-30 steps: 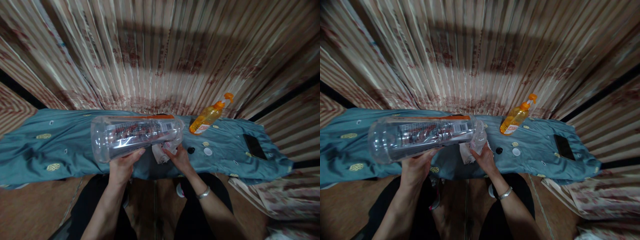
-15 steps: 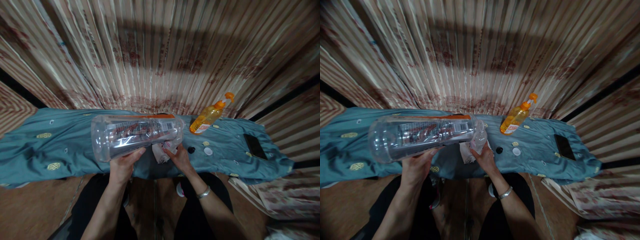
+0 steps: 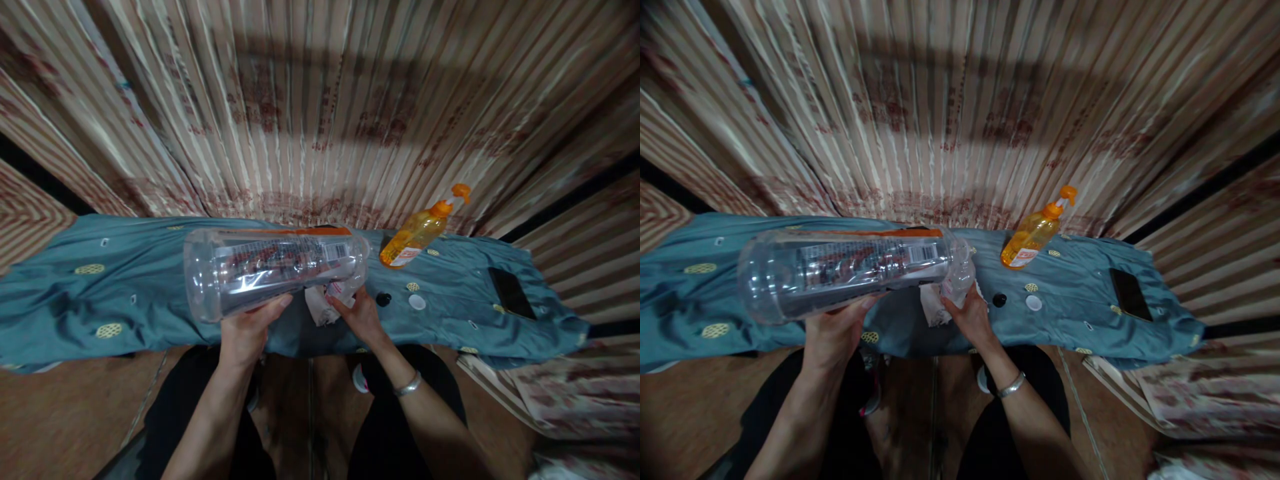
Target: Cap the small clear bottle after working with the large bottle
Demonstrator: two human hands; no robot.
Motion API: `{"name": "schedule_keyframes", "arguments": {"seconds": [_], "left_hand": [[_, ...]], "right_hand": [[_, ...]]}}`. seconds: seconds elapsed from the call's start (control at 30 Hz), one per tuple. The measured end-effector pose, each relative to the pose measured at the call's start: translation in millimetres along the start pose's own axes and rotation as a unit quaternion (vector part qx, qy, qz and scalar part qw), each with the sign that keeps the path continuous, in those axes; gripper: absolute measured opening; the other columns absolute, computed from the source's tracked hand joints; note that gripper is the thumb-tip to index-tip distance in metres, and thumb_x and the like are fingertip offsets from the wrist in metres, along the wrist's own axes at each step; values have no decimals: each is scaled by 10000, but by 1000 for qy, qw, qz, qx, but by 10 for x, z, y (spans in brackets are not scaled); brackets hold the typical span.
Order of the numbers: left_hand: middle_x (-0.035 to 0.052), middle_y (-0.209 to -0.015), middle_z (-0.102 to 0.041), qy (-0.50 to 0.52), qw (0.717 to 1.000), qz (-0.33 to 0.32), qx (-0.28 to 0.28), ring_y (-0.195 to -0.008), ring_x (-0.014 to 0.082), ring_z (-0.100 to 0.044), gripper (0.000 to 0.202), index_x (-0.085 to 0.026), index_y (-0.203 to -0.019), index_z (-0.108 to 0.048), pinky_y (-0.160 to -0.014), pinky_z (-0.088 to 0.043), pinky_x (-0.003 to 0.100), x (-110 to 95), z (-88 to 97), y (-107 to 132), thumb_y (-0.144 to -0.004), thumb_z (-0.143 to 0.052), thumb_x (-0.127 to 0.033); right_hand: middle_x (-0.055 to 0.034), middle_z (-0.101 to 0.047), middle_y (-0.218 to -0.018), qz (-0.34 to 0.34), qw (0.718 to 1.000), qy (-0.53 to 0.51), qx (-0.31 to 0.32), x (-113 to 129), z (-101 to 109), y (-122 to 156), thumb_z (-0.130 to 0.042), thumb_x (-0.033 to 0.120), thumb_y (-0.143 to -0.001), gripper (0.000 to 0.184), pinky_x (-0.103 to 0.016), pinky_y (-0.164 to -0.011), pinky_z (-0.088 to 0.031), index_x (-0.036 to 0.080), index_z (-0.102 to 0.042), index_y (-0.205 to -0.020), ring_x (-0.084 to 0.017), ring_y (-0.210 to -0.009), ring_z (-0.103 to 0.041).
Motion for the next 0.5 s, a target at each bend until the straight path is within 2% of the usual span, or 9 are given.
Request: {"name": "schedule_keyframes", "arguments": {"seconds": [0.2,0.33,0.5], "left_hand": [[33,-810,-764,-9,1000,4,-2,-750,268,-755,930,-213,-1285,-600,-856,-616,463,4,-4,-3,-450,-962,-405],[44,-888,-769,-6,1000,-2,-2,-807,262,-756,898,-216,-1253,-617,-875,-610,448,-29,-19,-3,-445,-962,-398],[38,-857,-768,-12,1000,1,-3,-752,243,-749,841,-208,-1197,-654,-841,-621,437,-12,-13,-4,-440,-963,-405]], "right_hand": [[-143,-757,-1087,1,1000,9,-4,-16,1,2,-729,459,-757,616,-469,-846,-597,159,-549,-1264,-329,-973,-741],[-146,-749,-1117,3,1000,10,3,-21,-8,7,-716,460,-776,609,-468,-870,-587,163,-539,-1277,-325,-1004,-733],[-146,-749,-1119,-10,1000,13,3,-33,-5,4,-728,472,-764,630,-468,-874,-585,163,-537,-1278,-329,-1019,-728]]}}
Point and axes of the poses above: each hand's wrist, its own y-axis away from the middle knuckle, its own z-axis out of the back of the hand, x = y × z, the point moved 10 cm from there along -y, towards the middle knuckle
